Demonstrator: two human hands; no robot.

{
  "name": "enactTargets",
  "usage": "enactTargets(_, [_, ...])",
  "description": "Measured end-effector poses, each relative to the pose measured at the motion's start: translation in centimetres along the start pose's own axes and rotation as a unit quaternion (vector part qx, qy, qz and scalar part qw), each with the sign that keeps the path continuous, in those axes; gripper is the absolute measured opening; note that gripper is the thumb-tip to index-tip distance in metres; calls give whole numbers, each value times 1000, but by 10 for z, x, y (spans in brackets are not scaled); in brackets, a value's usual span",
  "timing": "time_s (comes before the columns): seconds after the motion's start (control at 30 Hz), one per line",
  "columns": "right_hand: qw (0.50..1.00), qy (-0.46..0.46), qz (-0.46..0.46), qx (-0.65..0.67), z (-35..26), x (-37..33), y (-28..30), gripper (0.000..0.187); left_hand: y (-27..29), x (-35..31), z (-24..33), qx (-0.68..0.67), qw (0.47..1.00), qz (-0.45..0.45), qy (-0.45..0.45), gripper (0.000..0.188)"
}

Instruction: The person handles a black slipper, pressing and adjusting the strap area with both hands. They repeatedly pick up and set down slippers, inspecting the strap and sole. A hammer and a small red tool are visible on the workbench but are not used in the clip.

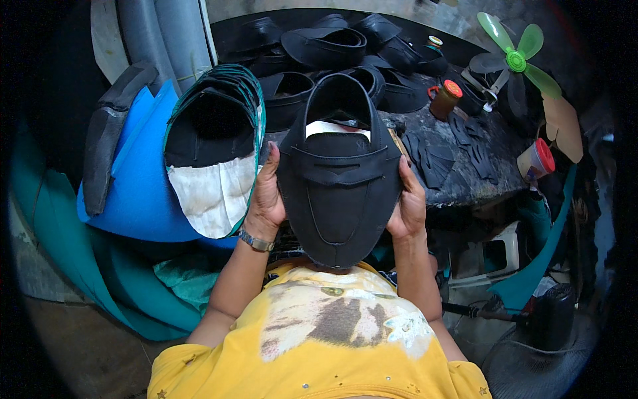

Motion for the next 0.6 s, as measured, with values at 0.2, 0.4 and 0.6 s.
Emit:
enactTargets(0.2, [1000, 4, 9, 15, -2, 0, 9, 35, -5, 0, -2, -11, 1000, -29, 6, 71])
enactTargets(0.4, [999, -4, 35, 7, -1, 2, 18, 35, 3, 0, -1, 37, 999, 12, -14, 73])
enactTargets(0.6, [999, -15, 15, 46, 1, 4, 25, 37, 6, 1, -3, 15, 1000, 15, 2, 71])
Point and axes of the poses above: each hand's wrist, its own x-axis towards the middle knuckle, its own y-axis out of the back of the hand, z = x × y, the point moved 10 cm from there along x, towards the middle knuckle
